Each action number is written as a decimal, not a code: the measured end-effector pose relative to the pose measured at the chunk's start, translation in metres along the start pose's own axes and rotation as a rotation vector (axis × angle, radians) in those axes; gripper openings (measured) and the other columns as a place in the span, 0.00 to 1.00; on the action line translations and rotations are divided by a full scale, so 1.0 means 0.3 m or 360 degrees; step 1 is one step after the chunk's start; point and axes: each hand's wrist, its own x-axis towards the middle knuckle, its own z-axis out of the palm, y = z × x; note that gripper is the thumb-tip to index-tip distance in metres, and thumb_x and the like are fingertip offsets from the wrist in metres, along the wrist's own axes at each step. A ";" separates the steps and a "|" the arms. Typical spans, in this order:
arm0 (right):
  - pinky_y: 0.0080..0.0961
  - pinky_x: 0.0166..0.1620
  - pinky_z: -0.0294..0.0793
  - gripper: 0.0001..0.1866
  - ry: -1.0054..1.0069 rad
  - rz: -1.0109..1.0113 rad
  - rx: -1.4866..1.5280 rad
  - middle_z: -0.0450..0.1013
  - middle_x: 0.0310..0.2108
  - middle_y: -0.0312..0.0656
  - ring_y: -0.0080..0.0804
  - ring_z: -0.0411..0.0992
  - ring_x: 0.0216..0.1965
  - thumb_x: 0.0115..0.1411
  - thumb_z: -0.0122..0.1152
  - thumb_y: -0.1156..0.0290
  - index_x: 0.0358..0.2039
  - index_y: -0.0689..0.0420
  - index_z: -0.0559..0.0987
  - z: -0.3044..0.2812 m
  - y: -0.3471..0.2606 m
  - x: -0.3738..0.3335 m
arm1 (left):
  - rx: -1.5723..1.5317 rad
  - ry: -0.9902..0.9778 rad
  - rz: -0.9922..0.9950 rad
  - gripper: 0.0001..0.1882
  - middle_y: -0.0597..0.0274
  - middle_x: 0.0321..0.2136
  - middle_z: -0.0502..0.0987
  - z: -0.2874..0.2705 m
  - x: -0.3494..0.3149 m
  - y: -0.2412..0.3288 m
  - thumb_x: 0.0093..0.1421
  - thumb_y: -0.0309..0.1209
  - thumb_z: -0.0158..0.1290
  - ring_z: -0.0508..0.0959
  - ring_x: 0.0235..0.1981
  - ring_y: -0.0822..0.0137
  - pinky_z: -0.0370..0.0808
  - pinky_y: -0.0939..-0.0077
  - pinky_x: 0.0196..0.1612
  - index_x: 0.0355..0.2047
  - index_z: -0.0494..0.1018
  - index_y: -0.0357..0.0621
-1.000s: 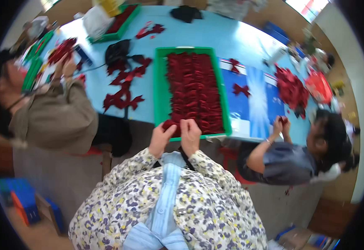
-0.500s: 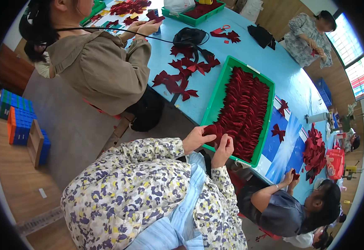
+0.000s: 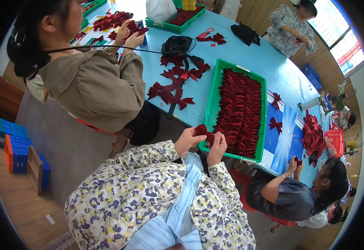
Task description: Assembling decorative red bows from ribbons by hand at a factory workstation.
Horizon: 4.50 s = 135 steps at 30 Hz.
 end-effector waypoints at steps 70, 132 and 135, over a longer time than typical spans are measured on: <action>0.12 0.18 0.58 0.14 -0.0017 0.0154 0.0180 0.66 0.19 0.27 0.12 0.59 0.15 0.64 0.47 0.56 0.28 0.52 0.71 0.119 0.087 0.277 | -0.0684 -0.0009 0.0178 0.16 0.75 0.18 0.67 -0.192 0.286 0.010 0.60 0.49 0.48 0.59 0.13 0.81 0.53 0.86 0.15 0.28 0.67 0.52; 0.22 0.25 0.64 0.14 -0.0025 -0.0089 -0.0632 0.69 0.20 0.36 0.20 0.63 0.20 0.62 0.49 0.64 0.31 0.63 0.73 0.028 0.207 0.248 | -0.0237 0.0224 0.0012 0.05 0.73 0.17 0.65 -0.220 0.299 -0.119 0.58 0.30 0.51 0.63 0.16 0.83 0.55 0.87 0.16 0.26 0.67 0.47; 0.22 0.25 0.64 0.14 -0.0008 -0.0072 -0.0588 0.69 0.20 0.36 0.20 0.63 0.21 0.62 0.49 0.64 0.31 0.63 0.73 0.025 0.207 0.244 | -0.0289 0.0292 0.0035 0.06 0.74 0.18 0.66 -0.194 0.283 -0.112 0.58 0.33 0.53 0.62 0.15 0.84 0.54 0.89 0.15 0.28 0.68 0.48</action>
